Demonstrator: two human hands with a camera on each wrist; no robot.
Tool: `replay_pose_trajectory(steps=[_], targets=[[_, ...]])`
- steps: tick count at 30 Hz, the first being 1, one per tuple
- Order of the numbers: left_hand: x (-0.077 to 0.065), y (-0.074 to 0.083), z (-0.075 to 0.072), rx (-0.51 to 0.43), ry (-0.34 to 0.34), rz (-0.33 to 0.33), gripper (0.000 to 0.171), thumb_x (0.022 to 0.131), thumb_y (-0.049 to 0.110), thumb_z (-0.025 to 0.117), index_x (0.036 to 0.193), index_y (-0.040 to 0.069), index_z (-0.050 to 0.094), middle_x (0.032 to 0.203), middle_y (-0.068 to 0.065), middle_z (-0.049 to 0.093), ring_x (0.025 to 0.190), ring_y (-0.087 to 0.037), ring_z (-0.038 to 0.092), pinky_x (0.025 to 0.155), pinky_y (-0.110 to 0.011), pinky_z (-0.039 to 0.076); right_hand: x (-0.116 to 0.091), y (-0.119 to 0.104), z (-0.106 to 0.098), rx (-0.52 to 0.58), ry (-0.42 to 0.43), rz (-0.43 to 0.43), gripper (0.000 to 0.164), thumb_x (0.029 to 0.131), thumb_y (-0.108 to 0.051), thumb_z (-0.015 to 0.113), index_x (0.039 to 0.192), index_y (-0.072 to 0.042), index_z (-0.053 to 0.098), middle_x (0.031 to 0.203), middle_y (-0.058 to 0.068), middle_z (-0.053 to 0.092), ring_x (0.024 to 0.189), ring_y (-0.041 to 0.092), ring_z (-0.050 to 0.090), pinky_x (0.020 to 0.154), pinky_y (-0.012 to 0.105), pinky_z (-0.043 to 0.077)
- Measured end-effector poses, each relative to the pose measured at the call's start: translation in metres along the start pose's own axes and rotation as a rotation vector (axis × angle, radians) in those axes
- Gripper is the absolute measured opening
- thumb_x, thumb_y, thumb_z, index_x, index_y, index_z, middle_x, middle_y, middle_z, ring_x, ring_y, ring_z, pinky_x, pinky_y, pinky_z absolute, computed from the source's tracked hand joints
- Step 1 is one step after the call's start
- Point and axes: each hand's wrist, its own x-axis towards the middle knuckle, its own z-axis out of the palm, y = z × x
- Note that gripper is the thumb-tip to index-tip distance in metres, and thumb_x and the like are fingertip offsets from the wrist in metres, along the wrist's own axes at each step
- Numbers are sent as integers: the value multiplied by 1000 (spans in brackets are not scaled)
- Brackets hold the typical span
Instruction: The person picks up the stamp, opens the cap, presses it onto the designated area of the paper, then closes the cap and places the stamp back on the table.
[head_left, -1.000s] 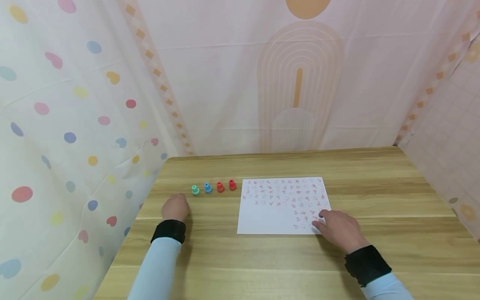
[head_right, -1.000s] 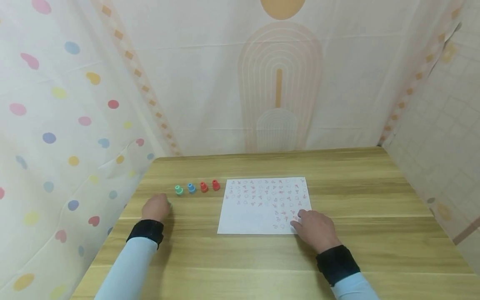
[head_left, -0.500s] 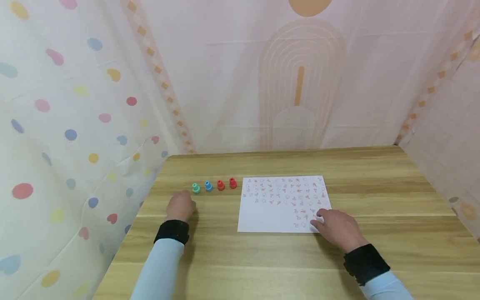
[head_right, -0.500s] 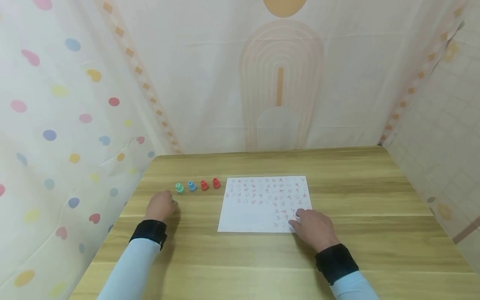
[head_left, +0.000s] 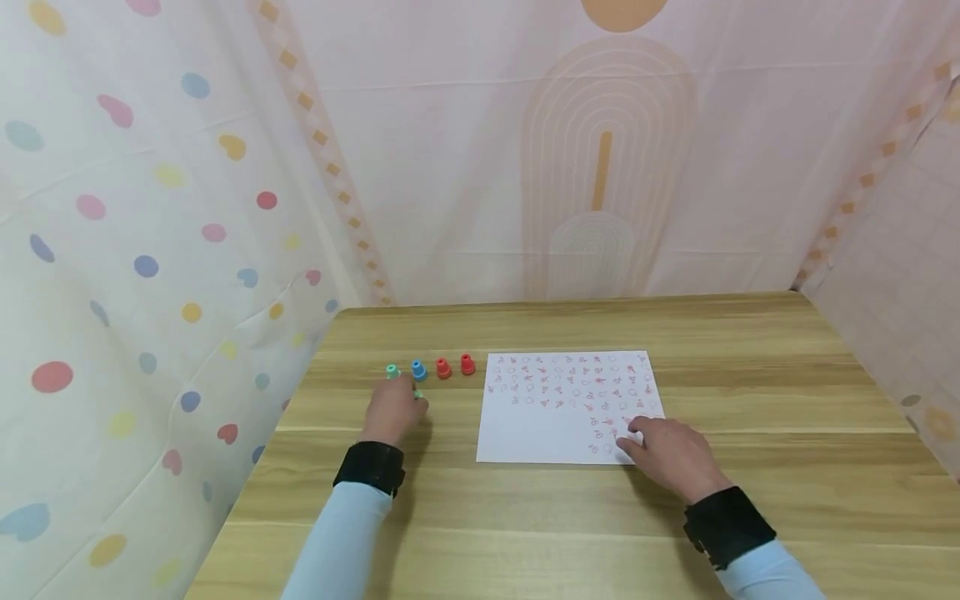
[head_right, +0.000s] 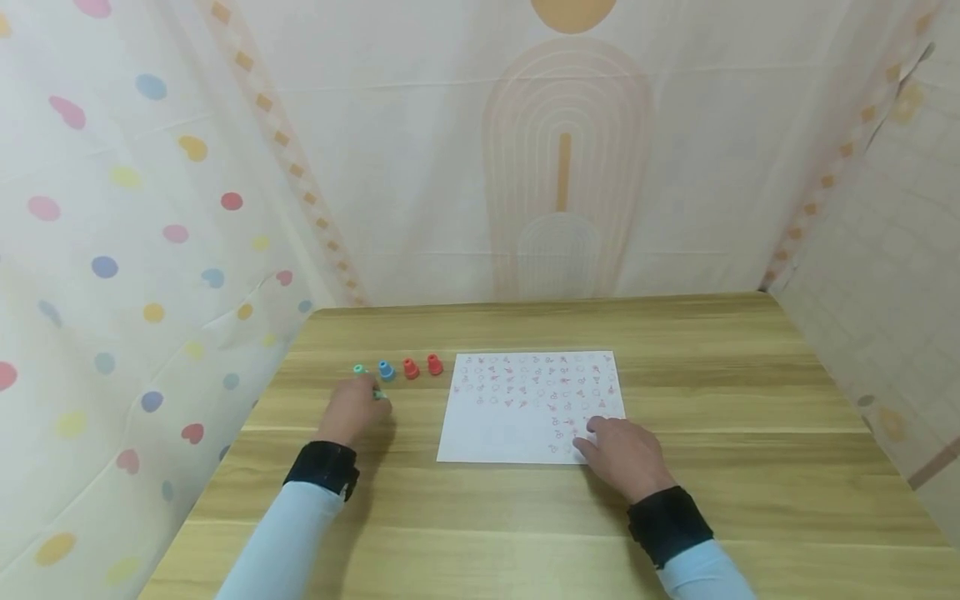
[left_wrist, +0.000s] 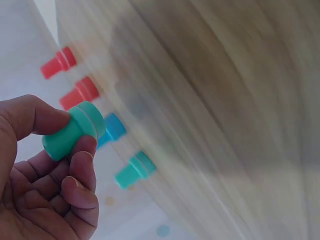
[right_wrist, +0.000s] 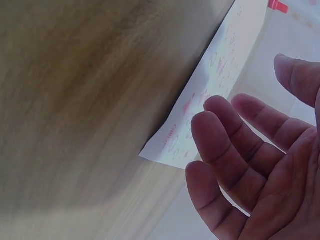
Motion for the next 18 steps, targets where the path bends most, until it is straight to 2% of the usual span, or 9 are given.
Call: replay_pose_trajectory(steps=[5,9,12,18], targets=[[-4,16,6,-33,15,32,11,91,7,63,99,0,62,80,-9,58,68,-22,53,57,-32,44,1,0,2,7,9,-1,36,93,-29,68,115,-1,69,95,12,71,69,19,53,63,36,45],[-8,29,11,-14,27,57,16,93,8,60,105,-2,63,82,-9,57,70,-23,54,59,-32,45,2,0,4,14,13,-7,34,93,-29,69,113,-1,69,96,12,71,70,20,54,64,37,46],[-11,38,16,-35,33,61,20,96,12,60,112,-1,63,83,-8,58,70,-22,55,60,-32,47,2,-1,5,23,20,-8,32,93,-28,69,111,-2,70,94,10,71,70,19,54,64,37,46],[-19,54,25,-126,34,125,15,96,13,61,108,3,61,86,-7,58,73,-22,54,63,-31,47,3,-1,8,61,32,-6,28,93,-27,69,108,-3,70,74,1,63,64,17,50,59,32,41]])
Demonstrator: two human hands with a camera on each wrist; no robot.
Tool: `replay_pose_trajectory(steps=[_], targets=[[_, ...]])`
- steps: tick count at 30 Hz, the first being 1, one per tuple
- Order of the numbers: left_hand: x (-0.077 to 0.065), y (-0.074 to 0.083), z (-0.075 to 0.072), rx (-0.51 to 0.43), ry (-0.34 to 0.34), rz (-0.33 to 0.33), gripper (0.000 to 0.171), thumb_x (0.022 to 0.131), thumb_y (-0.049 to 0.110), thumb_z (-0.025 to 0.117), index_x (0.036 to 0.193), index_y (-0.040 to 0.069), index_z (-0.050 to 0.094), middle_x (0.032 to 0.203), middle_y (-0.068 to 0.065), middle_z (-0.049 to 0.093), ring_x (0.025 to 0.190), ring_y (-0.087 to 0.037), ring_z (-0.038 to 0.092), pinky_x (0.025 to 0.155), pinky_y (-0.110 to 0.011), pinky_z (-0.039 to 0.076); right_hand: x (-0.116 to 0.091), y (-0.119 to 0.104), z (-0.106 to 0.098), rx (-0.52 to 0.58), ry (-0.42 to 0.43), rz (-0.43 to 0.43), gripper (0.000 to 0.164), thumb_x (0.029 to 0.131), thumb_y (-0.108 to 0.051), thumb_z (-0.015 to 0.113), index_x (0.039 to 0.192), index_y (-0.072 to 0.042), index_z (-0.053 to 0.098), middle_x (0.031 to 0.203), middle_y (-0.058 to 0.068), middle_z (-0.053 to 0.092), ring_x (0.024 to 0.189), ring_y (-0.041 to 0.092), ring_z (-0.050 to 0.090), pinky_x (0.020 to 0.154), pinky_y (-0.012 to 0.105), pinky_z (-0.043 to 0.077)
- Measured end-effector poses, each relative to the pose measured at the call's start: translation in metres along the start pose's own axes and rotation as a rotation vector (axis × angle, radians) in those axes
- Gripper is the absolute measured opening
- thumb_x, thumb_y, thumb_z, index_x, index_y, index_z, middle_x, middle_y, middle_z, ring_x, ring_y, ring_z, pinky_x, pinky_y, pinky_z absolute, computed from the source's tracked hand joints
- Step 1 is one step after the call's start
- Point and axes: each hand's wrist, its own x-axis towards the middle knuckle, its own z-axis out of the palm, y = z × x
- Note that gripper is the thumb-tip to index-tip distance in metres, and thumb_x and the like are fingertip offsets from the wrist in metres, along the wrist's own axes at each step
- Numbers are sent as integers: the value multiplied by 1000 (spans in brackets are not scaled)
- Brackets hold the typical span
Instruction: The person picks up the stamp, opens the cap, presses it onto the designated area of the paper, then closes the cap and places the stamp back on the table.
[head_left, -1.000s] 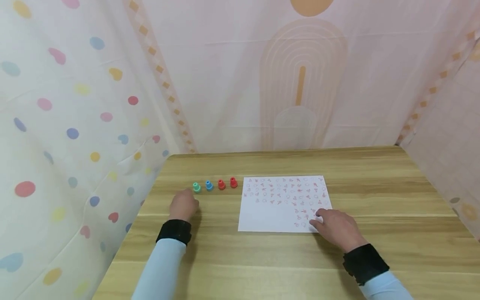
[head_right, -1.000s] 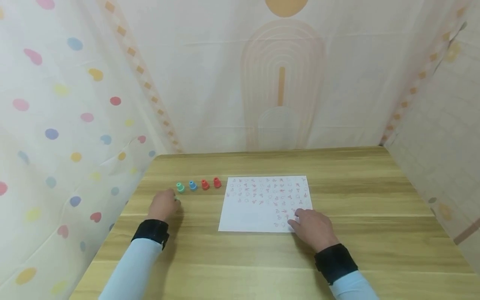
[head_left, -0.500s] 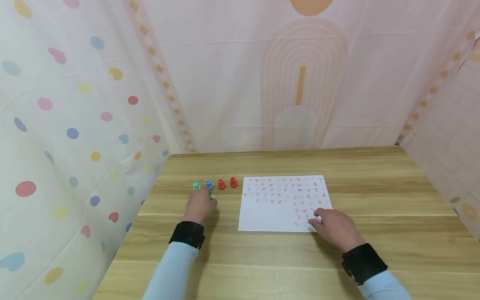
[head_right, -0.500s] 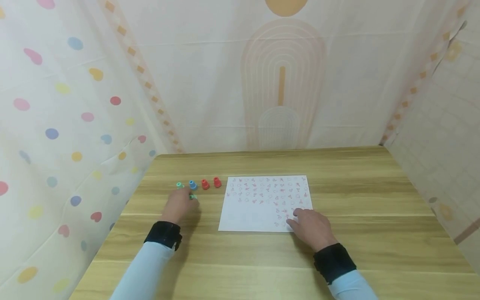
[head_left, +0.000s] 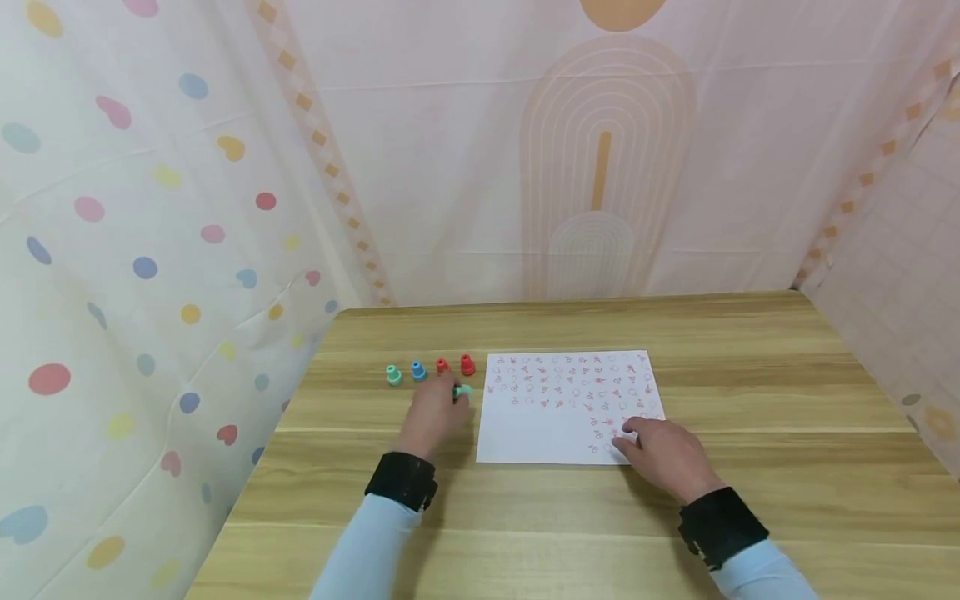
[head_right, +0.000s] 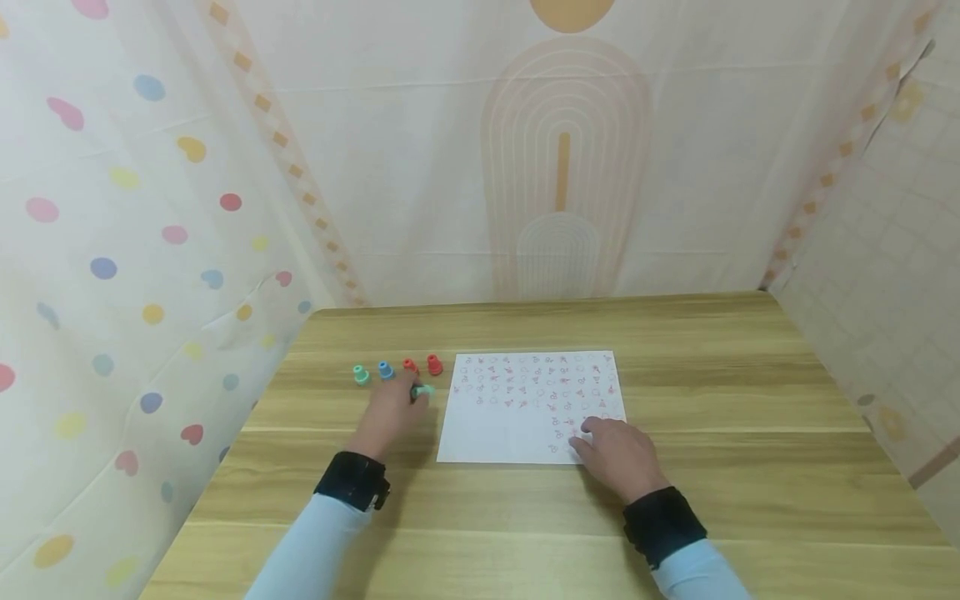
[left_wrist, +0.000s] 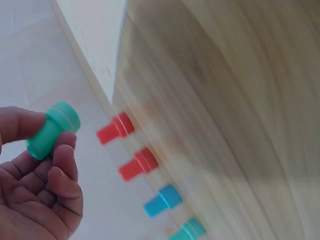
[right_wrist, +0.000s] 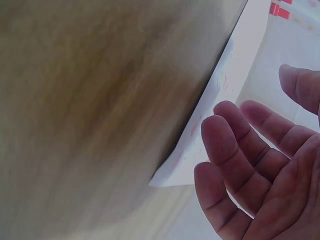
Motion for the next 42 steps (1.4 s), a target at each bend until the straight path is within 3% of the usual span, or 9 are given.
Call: replay_pose_trajectory(steps=[5,16,23,28,33,42], targets=[[-4,15,8,-76,-42,39,13,95,12,64,105,4,61,88,-7,58,76,-22,55,66,-31,49,1,-2,2,27,-2,4,27,94,-26,69,109,-3,70,71,-1,60,63,16,50,57,32,41],[-15,44,24,-50,-146,187,16,92,13,69,105,8,61,88,-1,61,77,-18,56,68,-28,49,5,-14,5,80,21,-10,28,95,-24,67,113,-3,70,78,1,64,67,17,51,61,33,42],[-19,53,40,-47,-192,278,17,96,18,67,108,9,61,93,0,62,79,-17,56,73,-27,50,10,-16,13,148,40,15,28,96,-24,66,115,-4,69,88,4,69,72,18,54,66,34,45],[-23,58,46,-101,-193,321,18,97,18,67,110,8,61,96,-1,63,81,-16,55,75,-26,49,14,-20,15,220,19,58,31,98,-28,62,118,-5,67,95,6,69,78,20,55,71,36,48],[-26,64,50,-159,-213,358,16,96,17,67,109,9,61,92,1,61,79,-15,53,72,-25,47,17,-25,15,335,6,102,35,102,-32,55,124,-7,65,103,8,68,86,21,59,78,41,50],[-34,76,58,-229,-237,433,14,96,17,68,107,11,62,88,5,59,77,-10,52,70,-22,46,20,-35,17,716,-72,171,42,107,-37,42,118,-2,62,91,7,64,75,19,60,66,31,47]])
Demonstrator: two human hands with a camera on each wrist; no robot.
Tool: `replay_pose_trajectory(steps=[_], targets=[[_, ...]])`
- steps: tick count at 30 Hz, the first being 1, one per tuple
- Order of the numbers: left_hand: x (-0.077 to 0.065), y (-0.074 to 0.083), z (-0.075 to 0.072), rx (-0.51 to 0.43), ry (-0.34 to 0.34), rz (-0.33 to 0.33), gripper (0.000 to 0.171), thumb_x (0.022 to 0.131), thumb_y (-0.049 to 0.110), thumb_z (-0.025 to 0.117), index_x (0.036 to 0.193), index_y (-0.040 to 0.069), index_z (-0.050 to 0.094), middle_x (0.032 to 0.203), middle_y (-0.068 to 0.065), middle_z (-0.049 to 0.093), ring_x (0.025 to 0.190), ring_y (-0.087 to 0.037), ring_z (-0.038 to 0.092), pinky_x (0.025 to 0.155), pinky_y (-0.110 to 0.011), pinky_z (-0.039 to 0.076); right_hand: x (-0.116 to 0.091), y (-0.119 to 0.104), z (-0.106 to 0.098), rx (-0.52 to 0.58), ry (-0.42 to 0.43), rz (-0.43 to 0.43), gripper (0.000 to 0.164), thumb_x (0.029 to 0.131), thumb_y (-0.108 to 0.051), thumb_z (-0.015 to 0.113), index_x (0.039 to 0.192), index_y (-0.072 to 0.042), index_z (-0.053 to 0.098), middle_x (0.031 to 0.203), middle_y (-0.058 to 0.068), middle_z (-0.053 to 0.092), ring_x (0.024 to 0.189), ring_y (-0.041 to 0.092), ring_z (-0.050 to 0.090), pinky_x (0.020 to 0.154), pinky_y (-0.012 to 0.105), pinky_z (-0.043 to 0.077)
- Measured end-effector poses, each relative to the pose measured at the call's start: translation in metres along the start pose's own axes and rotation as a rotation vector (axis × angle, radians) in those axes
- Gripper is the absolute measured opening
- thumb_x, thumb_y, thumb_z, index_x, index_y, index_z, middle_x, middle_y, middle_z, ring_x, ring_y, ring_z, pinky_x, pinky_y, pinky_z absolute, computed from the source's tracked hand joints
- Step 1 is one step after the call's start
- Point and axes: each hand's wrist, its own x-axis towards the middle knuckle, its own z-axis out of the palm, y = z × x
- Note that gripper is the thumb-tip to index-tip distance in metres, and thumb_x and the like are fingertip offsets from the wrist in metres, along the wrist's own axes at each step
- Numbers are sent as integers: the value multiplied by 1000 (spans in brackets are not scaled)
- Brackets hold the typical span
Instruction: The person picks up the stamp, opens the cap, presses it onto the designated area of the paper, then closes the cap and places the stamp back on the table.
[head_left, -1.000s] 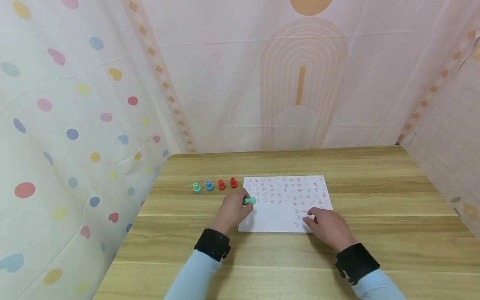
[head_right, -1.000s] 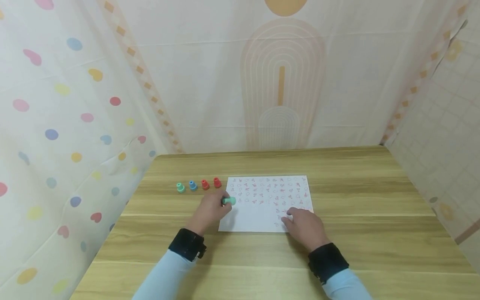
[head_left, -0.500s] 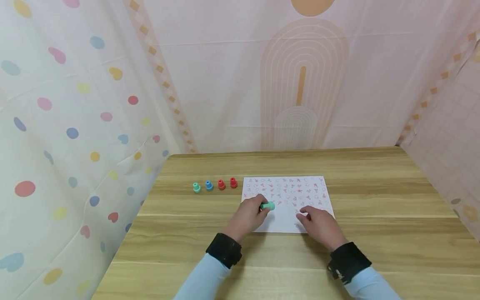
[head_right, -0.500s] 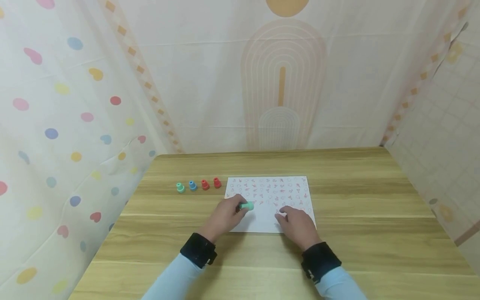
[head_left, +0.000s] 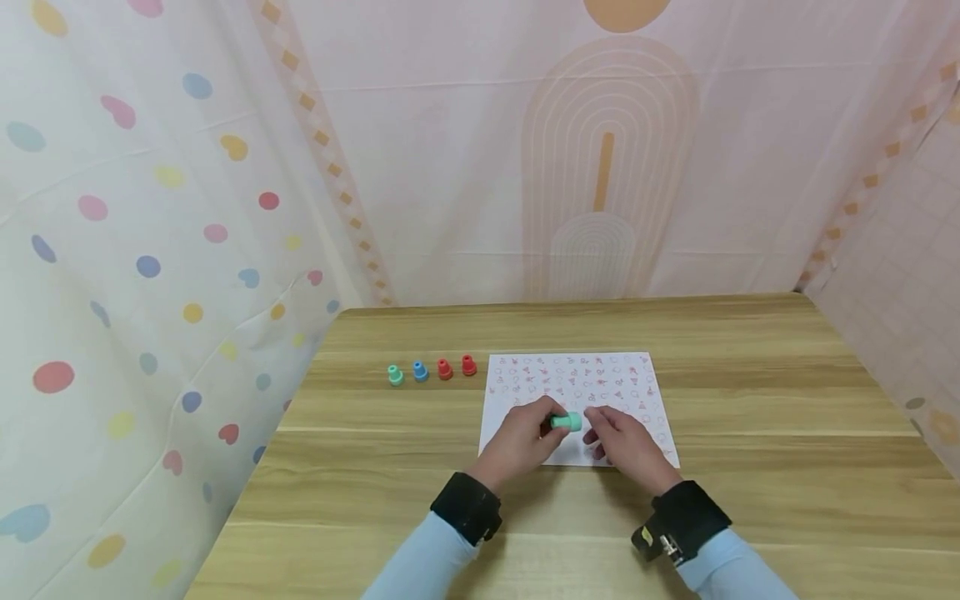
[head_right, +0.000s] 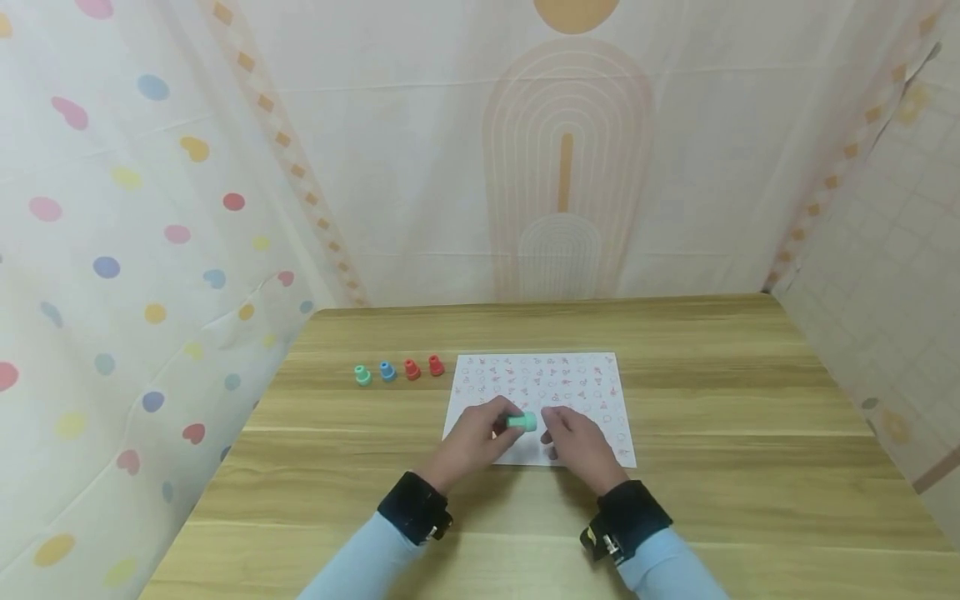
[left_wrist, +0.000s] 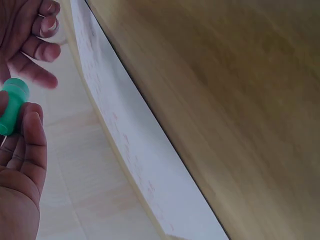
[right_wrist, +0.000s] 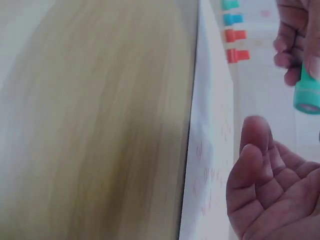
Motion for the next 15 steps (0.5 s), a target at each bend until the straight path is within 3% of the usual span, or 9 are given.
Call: replay_pose_trajectory(steps=[7,15], targets=[[1,1,4,-22,-1,54,13,96,16,66,107,11,62,87,6,59,76,-8,52,68,-20,46,-3,-1,1,193,-70,-21,47,107,-41,41,108,0,64,88,8,66,70,19,61,63,29,47],[0,1,5,-30,1,62,12,98,16,65,109,12,61,85,7,58,75,-7,51,66,-20,45,-1,-3,0,283,-135,-34,38,107,-30,46,117,3,60,90,9,64,73,18,59,66,27,48]])
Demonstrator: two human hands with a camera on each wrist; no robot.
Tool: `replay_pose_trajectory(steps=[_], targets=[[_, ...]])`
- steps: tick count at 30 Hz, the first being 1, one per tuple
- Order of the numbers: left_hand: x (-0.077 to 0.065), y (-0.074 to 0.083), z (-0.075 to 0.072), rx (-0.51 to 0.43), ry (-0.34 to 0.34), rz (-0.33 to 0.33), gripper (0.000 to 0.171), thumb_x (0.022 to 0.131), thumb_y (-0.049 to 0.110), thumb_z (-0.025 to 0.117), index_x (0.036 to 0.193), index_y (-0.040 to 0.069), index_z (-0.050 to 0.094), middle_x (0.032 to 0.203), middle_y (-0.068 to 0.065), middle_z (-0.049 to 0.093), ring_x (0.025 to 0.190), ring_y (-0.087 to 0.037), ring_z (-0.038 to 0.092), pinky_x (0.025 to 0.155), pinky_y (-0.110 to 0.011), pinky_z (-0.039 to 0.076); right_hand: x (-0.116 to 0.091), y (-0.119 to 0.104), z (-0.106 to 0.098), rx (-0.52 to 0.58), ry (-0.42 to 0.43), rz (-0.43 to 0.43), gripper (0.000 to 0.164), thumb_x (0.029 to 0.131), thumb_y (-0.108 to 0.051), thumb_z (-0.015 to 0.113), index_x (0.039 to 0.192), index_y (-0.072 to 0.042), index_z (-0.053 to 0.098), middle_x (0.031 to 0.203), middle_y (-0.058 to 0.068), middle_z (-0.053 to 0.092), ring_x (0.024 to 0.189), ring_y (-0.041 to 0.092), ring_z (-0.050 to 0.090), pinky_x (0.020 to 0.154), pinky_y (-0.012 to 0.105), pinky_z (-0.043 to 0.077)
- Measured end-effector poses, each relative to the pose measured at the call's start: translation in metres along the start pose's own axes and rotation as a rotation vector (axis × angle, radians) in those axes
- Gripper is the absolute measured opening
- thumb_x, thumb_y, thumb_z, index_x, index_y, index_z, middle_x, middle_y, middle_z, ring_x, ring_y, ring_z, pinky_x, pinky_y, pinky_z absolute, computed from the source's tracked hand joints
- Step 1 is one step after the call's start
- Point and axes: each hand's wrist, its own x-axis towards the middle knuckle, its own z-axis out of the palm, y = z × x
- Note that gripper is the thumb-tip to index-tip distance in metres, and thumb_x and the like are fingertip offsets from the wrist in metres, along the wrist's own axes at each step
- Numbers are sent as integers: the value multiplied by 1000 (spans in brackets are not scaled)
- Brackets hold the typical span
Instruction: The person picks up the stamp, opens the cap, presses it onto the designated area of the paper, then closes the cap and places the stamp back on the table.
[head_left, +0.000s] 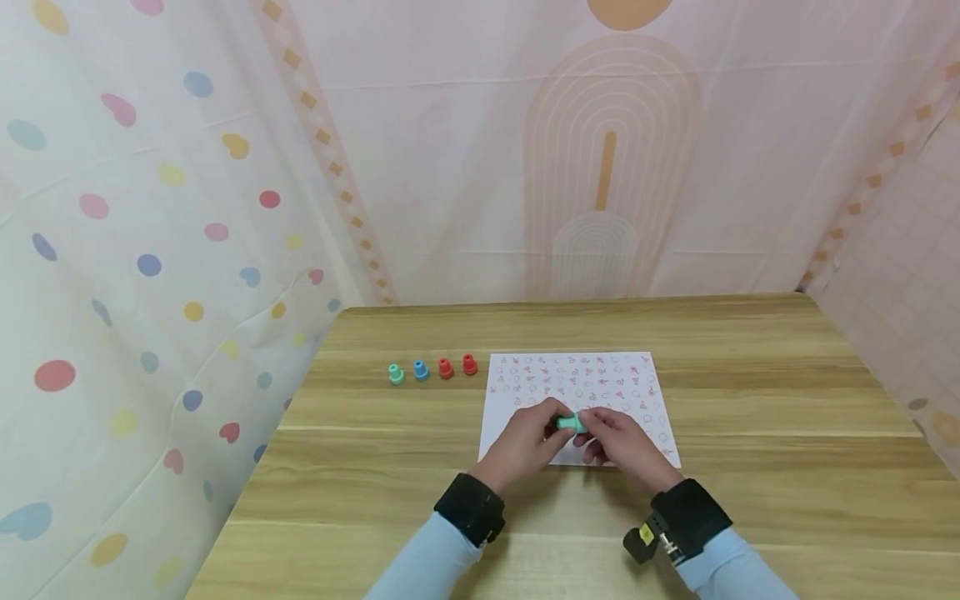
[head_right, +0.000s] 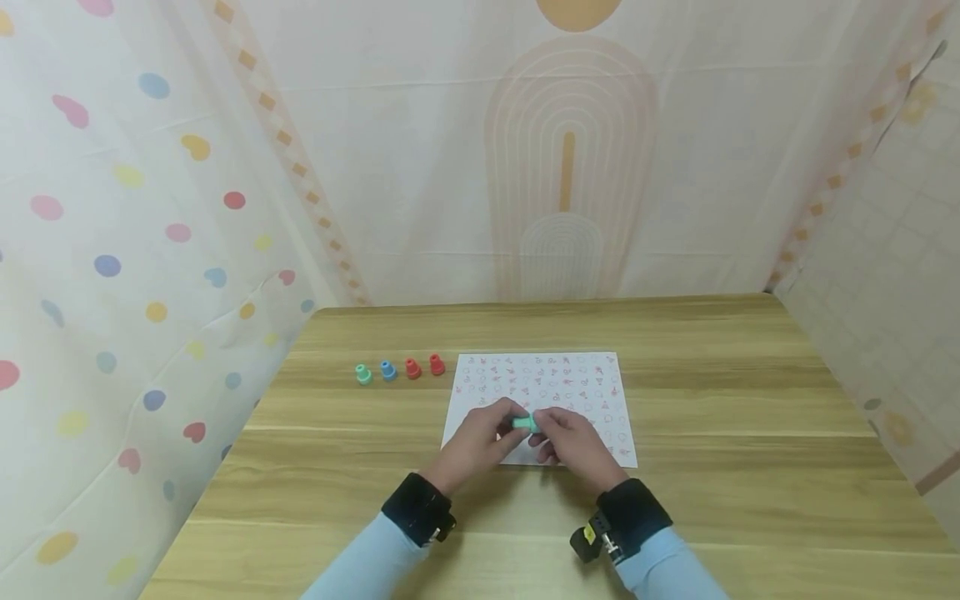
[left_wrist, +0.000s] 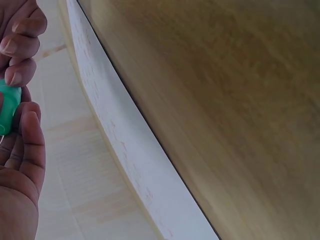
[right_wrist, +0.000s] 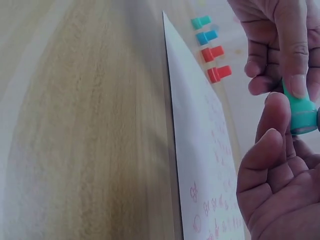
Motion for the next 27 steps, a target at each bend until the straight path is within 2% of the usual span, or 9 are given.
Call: replay_pose_trajectory(steps=[7,11,16,19,22,27], targets=[[0,2,0,-11,19,-35,16,94,19,70,106,13,61,86,8,60,74,-5,52,66,-20,46,-1,-4,2,33,-6,-9,38,107,-29,46,118,5,58,92,9,61,75,19,57,68,27,50],[-1,2,-1,-9,43,-20,14,94,19,69,104,12,63,84,8,63,71,-4,52,63,-19,46,-1,-6,2,43,-19,-11,36,107,-29,46,115,4,58,89,8,58,75,19,55,68,27,49],[-2,1,-1,-137,47,-46,12,94,19,68,105,12,66,87,6,66,73,-6,53,64,-21,47,-3,-6,3,113,-45,7,31,108,-28,43,105,1,55,84,6,53,74,17,50,68,26,45],[-2,0,-3,-253,51,-77,11,94,17,68,104,14,66,86,4,67,75,-7,58,65,-22,47,-5,-6,3,197,-57,24,31,109,-28,40,106,0,55,84,4,53,75,15,49,67,25,44],[-1,-1,-4,-324,70,-88,10,94,16,69,103,13,66,85,-2,68,75,-9,62,66,-23,48,-5,-9,1,258,-40,38,31,109,-28,40,108,0,54,87,4,54,76,14,48,67,24,43],[1,-5,-10,-280,111,-89,10,94,17,69,103,13,66,86,-2,67,74,-9,58,64,-23,46,-3,-10,0,200,47,25,34,108,-25,44,119,6,52,88,5,53,76,16,48,68,25,44]])
